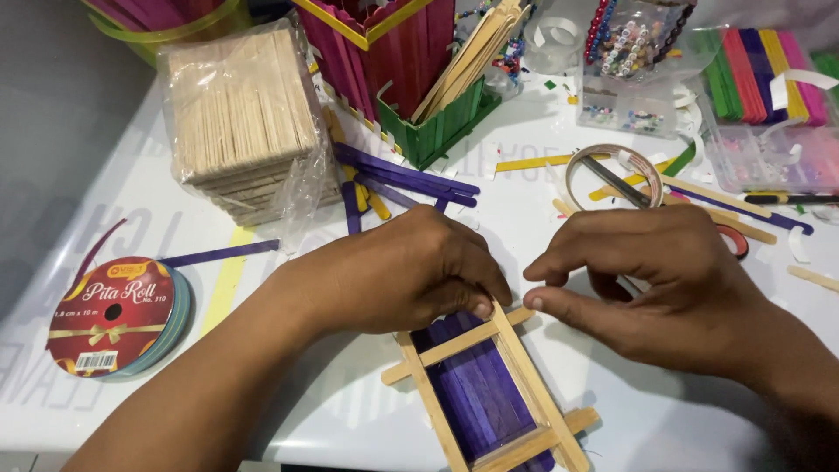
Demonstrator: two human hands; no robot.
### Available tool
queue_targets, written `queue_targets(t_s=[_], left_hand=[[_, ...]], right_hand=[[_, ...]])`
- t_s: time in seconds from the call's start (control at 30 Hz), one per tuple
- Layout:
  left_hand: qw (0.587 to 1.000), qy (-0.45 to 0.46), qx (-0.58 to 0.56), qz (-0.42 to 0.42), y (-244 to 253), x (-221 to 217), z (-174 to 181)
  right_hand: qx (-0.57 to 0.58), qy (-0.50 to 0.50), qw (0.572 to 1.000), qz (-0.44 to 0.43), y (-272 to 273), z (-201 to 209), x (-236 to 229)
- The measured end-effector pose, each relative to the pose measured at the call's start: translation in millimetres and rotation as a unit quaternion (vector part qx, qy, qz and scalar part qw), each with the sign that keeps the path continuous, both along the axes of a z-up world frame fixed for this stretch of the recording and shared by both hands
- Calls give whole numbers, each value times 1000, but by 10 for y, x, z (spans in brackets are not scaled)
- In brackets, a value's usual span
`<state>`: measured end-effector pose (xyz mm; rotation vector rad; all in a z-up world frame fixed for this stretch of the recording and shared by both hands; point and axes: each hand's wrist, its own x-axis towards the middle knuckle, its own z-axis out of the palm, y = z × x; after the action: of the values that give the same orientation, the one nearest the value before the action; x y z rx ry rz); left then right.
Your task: Assembling a miniature structure using popsicle sticks and adhesive tape.
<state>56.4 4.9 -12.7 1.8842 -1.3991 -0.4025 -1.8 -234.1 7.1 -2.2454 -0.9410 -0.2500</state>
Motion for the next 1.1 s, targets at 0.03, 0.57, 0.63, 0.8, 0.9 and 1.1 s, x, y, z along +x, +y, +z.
queue_targets(t_s=[0.03, 0.57, 0.63, 0.8, 0.9, 1.1], left_hand=[[1000, 4, 2, 4, -3, -5, 1], [995, -55, 65, 42, 39, -6, 48], [995, -59, 64, 48, 50, -21, 61], [993, -52, 78, 65, 63, -30, 68], [992, -46, 98, 56, 67, -32, 69], [995, -52, 73, 39, 68, -52, 102]], right_hand=[[-6, 1, 1000, -6, -14, -5, 7], [-67, 46, 996, 27, -41, -83, -44], [-86, 42, 995, 20, -26, -99, -74], [-99, 53, 994, 13, -50, -51, -66], [-115, 19, 992, -42, -63, -62, -48], [-115, 1, 993, -3, -63, -82, -19]])
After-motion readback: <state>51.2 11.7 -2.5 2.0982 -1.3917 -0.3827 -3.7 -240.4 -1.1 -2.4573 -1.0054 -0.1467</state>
